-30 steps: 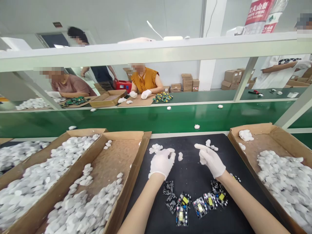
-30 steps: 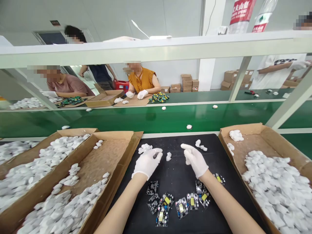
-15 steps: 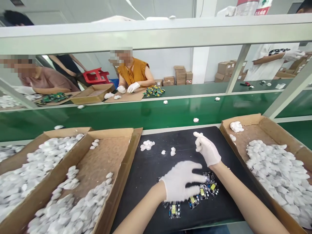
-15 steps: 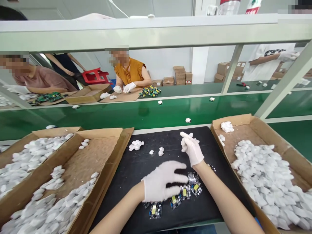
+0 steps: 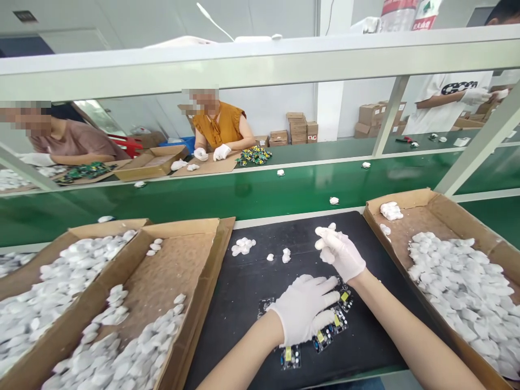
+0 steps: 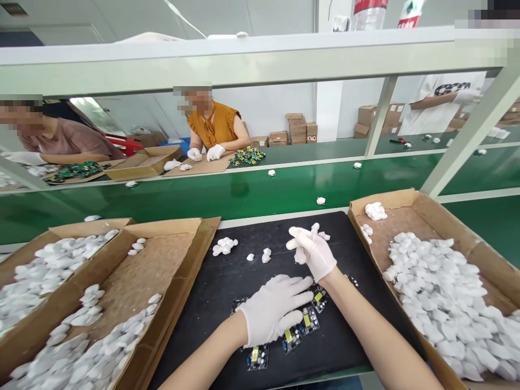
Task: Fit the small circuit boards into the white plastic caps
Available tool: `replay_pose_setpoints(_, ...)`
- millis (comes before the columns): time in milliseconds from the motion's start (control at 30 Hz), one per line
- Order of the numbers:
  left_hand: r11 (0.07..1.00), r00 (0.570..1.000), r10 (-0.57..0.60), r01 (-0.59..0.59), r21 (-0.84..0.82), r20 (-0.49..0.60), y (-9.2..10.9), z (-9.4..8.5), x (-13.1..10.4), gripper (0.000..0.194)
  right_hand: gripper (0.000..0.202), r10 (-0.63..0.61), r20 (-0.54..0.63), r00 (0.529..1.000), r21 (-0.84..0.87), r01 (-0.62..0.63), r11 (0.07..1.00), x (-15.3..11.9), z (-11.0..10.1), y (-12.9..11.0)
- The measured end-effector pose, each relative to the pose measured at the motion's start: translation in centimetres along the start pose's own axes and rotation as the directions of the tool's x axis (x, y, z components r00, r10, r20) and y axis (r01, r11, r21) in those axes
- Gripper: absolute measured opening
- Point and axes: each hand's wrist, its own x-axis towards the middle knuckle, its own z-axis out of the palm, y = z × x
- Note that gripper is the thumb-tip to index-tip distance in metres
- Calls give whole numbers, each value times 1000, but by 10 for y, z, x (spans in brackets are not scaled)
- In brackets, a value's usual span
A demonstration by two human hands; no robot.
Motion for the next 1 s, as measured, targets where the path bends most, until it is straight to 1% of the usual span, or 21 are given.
replay_pose_setpoints(100, 996, 994, -87, 85, -32, -59, -6, -2, 0, 27, 30, 53, 74, 996, 255, -70, 964, 0, -1, -2)
replay_pose_setpoints(133, 991, 988, -130, 126, -48, -86, -8, -1, 0, 24, 29, 53, 87, 995, 306, -77, 949, 0, -1, -3)
replay_pose_setpoints(167, 983, 976, -180, 173, -66, -120, -11, 0, 0, 21, 29, 49, 90, 995, 328, -76, 942, 0, -2, -3)
replay_pose_setpoints(233, 955, 932, -292, 273, -115, -213, -16, 3, 0, 18, 30, 36, 70, 997, 274, -54, 960, 1, -1, -5)
replay_pose_setpoints(267, 938, 899, -345, 315, -146, -270, -19, 5, -1, 17, 31, 30, 60, 998, 221, -43, 974, 0, -1, -5)
replay_pose_setpoints(300, 917, 856, -398, 356, -183, -329, -21, 7, -2, 16, 31, 21, 54, 998, 165, -30, 986, 0, 0, -6)
replay_pose_setpoints(367, 862, 753, -506, 424, -278, -421, -27, 10, -3, 16, 31, 3, 46, 999, 73, -6, 997, -4, 4, -7)
replay_pose_setpoints(433, 788, 654, -613, 467, -402, -442, -32, 12, -4, 25, 29, -18, 43, 999, -70, 21, 997, -8, 9, -6)
replay_pose_setpoints(467, 746, 617, -661, 475, -466, -427, -34, 13, -5, 30, 29, -29, 52, 998, -171, 37, 985, -11, 12, -5)
replay_pose_setpoints(500, 706, 593, -698, 475, -526, -402, -37, 14, -5, 32, 30, -38, 67, 997, -274, 55, 960, -13, 15, -3)
replay_pose_setpoints(567, 635, 566, -747, 453, -626, -348, -41, 15, -5, 28, 32, -67, 112, 991, -463, 112, 879, -16, 18, 3)
replay_pose_setpoints(633, 562, 548, -779, 392, -729, -306, -43, 15, -5, 20, 32, -130, 151, 980, -608, 195, 769, -15, 18, 11)
replay_pose_setpoints(700, 473, 543, -794, 272, -838, -272, -44, 14, -5, 15, 30, -184, 180, 966, -735, 256, 628, -13, 17, 20)
replay_pose_setpoints(733, 417, 541, -802, 204, -886, -253, -44, 13, -5, 13, 29, -190, 191, 963, -776, 267, 572, -11, 15, 24)
replay_pose_setpoints(767, 352, 535, -814, 146, -925, -225, -44, 11, -5, 12, 28, -186, 194, 963, -801, 265, 537, -10, 14, 27)
replay_pose_setpoints(800, 275, 524, -832, 98, -957, -185, -44, 10, -6, 13, 27, -177, 189, 966, -814, 255, 521, -8, 13, 29)
replay_pose_setpoints(833, 171, 510, -851, 47, -984, -123, -43, 8, -6, 14, 27, -171, 181, 969, -819, 244, 519, -7, 12, 30)
replay_pose_setpoints(900, -72, 495, -868, -69, -995, 28, -44, 4, -6, 20, 28, -189, 155, 970, -815, 233, 530, -7, 12, 28)
replay_pose_setpoints(933, -176, 501, -861, -127, -976, 90, -45, 3, -6, 22, 29, -214, 141, 967, -796, 239, 556, -8, 12, 25)
replay_pose_setpoints(967, -255, 512, -849, -177, -950, 133, -46, 2, -6, 24, 29, -244, 124, 962, -761, 251, 599, -9, 12, 22)
replay_pose_setpoints(1000, -307, 523, -838, -214, -927, 157, -47, 1, -6, 25, 29, -272, 103, 957, -710, 262, 654, -11, 13, 18)
